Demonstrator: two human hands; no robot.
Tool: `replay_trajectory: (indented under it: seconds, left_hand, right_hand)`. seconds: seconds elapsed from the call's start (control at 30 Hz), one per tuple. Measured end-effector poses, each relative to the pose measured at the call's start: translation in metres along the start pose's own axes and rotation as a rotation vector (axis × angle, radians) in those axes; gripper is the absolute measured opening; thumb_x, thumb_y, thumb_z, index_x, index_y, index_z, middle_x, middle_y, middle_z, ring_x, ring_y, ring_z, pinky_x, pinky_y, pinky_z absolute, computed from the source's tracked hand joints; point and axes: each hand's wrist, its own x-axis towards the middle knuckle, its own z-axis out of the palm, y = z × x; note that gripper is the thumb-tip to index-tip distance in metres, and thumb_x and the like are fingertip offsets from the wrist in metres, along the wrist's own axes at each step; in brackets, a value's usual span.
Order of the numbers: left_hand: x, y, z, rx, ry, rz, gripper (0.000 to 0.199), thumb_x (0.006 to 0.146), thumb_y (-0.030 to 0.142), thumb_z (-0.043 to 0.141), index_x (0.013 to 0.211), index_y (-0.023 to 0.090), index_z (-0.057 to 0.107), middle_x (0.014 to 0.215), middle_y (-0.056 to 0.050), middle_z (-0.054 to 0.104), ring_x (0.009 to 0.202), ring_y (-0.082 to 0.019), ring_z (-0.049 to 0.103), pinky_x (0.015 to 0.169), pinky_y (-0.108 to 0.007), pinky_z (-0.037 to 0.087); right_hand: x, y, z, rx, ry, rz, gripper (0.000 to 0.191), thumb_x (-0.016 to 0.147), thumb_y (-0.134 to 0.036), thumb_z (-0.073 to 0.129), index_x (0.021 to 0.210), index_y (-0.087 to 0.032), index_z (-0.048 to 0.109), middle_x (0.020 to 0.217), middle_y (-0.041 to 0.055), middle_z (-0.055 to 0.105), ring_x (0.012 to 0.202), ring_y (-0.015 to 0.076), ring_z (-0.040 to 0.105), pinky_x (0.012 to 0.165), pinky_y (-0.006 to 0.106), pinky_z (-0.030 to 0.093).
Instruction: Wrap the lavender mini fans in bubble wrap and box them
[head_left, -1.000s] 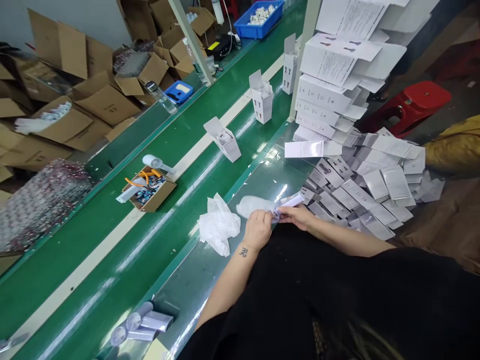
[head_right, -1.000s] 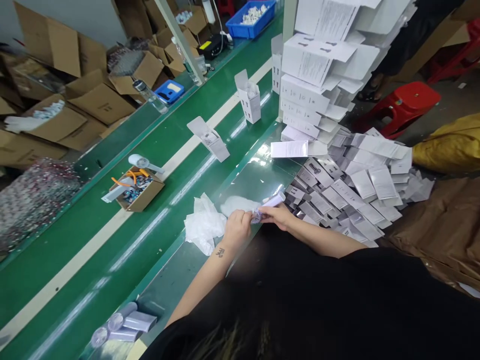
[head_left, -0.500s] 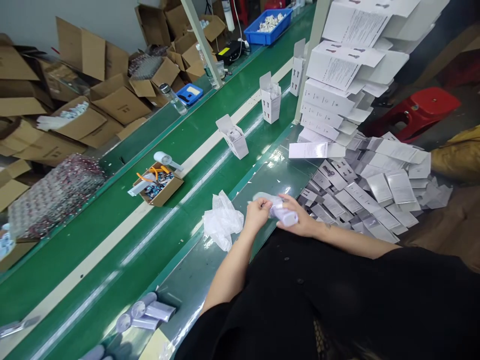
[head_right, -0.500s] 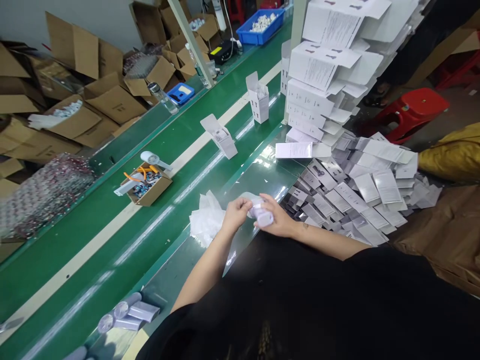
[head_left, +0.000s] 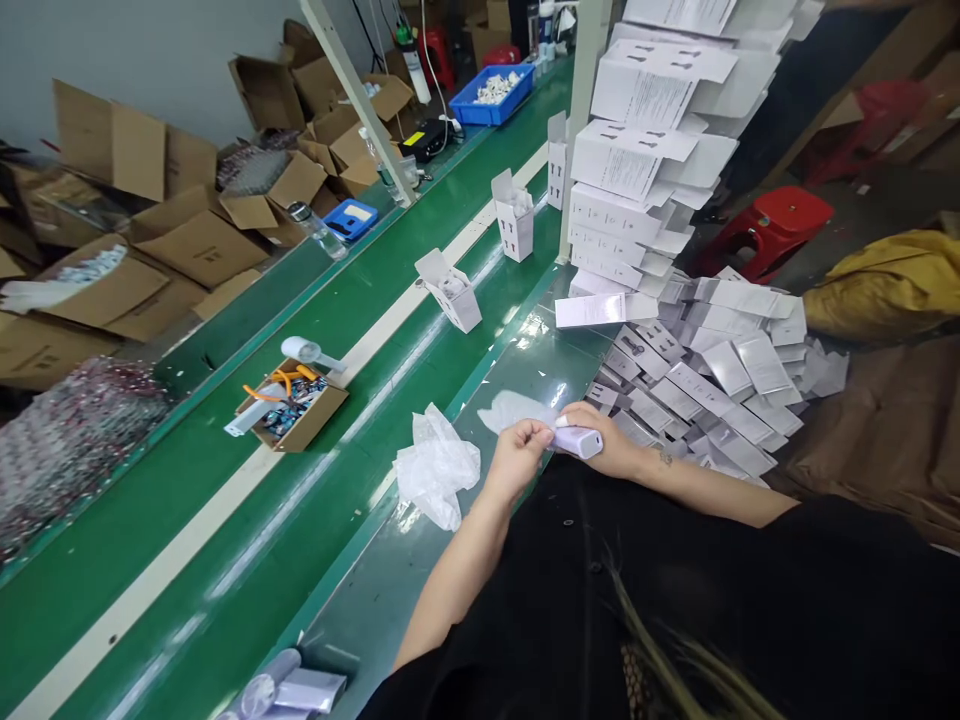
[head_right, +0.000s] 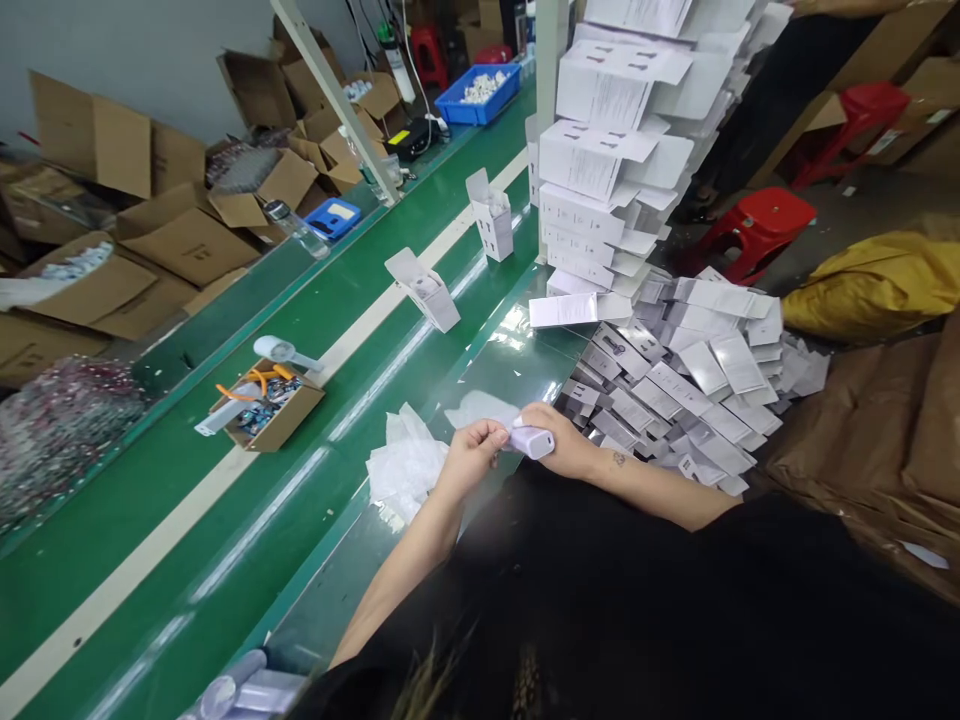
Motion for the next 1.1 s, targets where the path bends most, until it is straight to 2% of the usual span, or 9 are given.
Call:
replay_trajectory:
  seconds: [0.1,0.3,0.47,0.6,0.73,0.8,0.87,1.0,1.1]
  left_hand:
    - [0.004,0.008,0.003,-0.100,0.000,-0.014,0.030,0.063,0.040,0.069,0.065,0.013,0.058,0.047,0.006,0.044,0.037,-0.004,0.034,0.039,-0.018,0.024]
    - [0.016,0.021,0.009,-0.108,-0.071,-0.048,0.031,0.062,0.041,0.071,0.064,0.013,0.057,0.047,0.004,0.046,0.039,-0.004,0.034,0.039,-0.018,0.025]
    - [0.013,0.031,0.014,-0.186,-0.095,-0.079,0.032,0.060,0.040,0.074,0.063,0.012,0.057,0.049,0.004,0.046,0.042,-0.004,0.034,0.040,-0.018,0.023]
    - [0.011,0.035,0.004,-0.285,-0.134,-0.140,0.034,0.059,0.041,0.074,0.066,0.013,0.056,0.053,0.004,0.043,0.043,-0.004,0.030,0.039,-0.018,0.021]
    - [0.018,0.029,-0.008,0.020,-0.009,0.169,0.031,0.072,0.044,0.065,0.084,0.016,0.059,0.086,-0.005,0.058,0.072,-0.012,0.054,0.057,-0.021,0.044]
    - [0.024,0.023,-0.006,0.129,-0.073,0.283,0.054,0.066,0.043,0.071,0.112,0.022,0.052,0.125,-0.009,0.047,0.107,-0.021,0.050,0.074,-0.026,0.049]
    - [0.032,0.018,0.003,0.171,-0.119,0.289,0.089,0.056,0.040,0.079,0.131,0.030,0.033,0.142,-0.011,0.027,0.119,-0.026,0.042,0.077,-0.030,0.051]
    - [0.046,0.016,0.022,0.122,-0.033,0.256,0.105,0.053,0.034,0.083,0.137,0.030,0.022,0.131,-0.011,0.041,0.107,-0.022,0.053,0.082,-0.032,0.050]
    - [0.049,0.024,0.024,0.076,-0.163,0.200,0.119,0.047,0.026,0.086,0.141,0.030,0.013,0.111,-0.005,0.055,0.097,-0.019,0.058,0.086,-0.033,0.047]
  right_hand:
    - [0.008,-0.001,-0.004,-0.066,0.040,0.121,0.023,0.079,-0.024,0.061,0.101,-0.021,0.057,0.106,0.0099,0.052,0.097,0.0211,0.055,0.085,0.039,0.047]
    - [0.021,-0.002,-0.008,0.142,-0.196,0.294,0.061,0.070,-0.032,0.071,0.121,-0.021,0.040,0.106,0.0068,0.054,0.092,0.0191,0.056,0.080,0.034,0.047]
    - [0.023,0.003,-0.010,-0.017,-0.205,0.239,0.030,0.073,-0.020,0.061,0.102,-0.018,0.054,0.091,0.0055,0.054,0.080,0.0176,0.053,0.072,0.030,0.045]
    - [0.034,0.013,-0.029,-0.024,-0.207,0.357,0.008,0.076,-0.018,0.055,0.083,-0.018,0.058,0.072,0.0005,0.054,0.065,0.0133,0.050,0.060,0.025,0.041]
    - [0.056,0.014,-0.046,0.301,-0.123,0.572,0.007,0.074,-0.021,0.054,0.079,-0.018,0.057,0.062,-0.0036,0.054,0.056,0.0105,0.050,0.053,0.021,0.041]
    - [0.066,0.011,-0.049,0.587,-0.089,0.692,0.009,0.071,-0.022,0.054,0.079,-0.018,0.057,0.063,-0.0032,0.056,0.057,0.0116,0.055,0.055,0.023,0.045]
    - [0.073,0.009,-0.048,0.799,-0.097,0.725,0.011,0.069,-0.022,0.056,0.079,-0.017,0.058,0.067,-0.0022,0.060,0.061,0.0130,0.058,0.060,0.027,0.048]
    - [0.076,0.009,-0.049,0.835,-0.200,0.593,0.010,0.068,-0.020,0.062,0.075,-0.013,0.063,0.069,-0.0018,0.060,0.064,0.0106,0.057,0.064,0.023,0.046]
    - [0.075,0.016,-0.055,0.949,-0.405,0.583,0.019,0.070,-0.026,0.067,0.081,-0.011,0.064,0.072,0.0005,0.063,0.064,0.0107,0.058,0.065,0.024,0.048]
